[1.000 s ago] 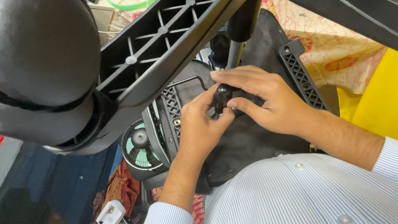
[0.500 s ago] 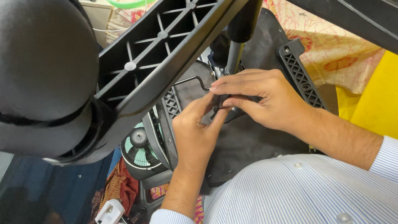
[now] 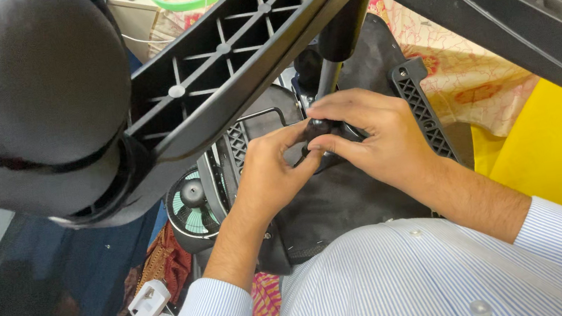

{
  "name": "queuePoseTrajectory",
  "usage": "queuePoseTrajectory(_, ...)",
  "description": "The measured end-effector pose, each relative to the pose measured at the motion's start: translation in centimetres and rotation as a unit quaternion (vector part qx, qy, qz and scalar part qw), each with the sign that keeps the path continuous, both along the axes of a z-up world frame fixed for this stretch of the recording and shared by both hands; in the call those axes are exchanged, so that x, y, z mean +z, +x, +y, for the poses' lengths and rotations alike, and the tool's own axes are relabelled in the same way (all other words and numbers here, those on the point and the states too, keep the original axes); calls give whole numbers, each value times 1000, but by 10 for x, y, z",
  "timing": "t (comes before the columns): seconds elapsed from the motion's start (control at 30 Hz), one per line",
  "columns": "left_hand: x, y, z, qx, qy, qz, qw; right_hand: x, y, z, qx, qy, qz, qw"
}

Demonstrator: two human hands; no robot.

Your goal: The person uses a screwdriver to tighten screws on the base of an inverted chair, securing the central support and side brackets. The person then attaches a small black plastic part to the base. The chair remains upside down throughout the clip.

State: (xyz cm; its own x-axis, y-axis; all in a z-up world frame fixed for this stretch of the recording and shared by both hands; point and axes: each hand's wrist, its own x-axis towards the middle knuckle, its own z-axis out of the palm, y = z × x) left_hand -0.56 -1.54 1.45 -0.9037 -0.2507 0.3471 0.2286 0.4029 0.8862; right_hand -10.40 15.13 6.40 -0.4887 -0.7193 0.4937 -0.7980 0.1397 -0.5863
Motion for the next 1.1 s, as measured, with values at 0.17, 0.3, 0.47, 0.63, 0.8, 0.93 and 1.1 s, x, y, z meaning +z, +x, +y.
queuePoseTrajectory(0.17,-4,16,-10,41,2,-5,999,-6,7,-7,64,1,-21,998)
queuePoseTrajectory(0.3,-4,27,-24,27,-55,-26,998,-7,16,-20,64,25,-76,995)
queuePoseTrajectory(0.47,4,25,-43,-31,-19,-63,997,-1,10,-29,145,57,-33,987)
queuePoseTrajectory(0.63,10,25,-55,-69,-51,-107,991,0,8,-35,118,74,-43,989)
queuePoseTrajectory(0.8,11,21,-45,-77,-51,-158,983,-5,18,-36,45,40,8,998)
queuePoseTrajectory(0.93,7,20,-32,-19,-31,-125,992,-5,26,-42,-22,45,6,999)
queuePoseTrajectory(1.1,0,24,-36,-34,-57,-85,994,2,34,-44,19,39,15,999)
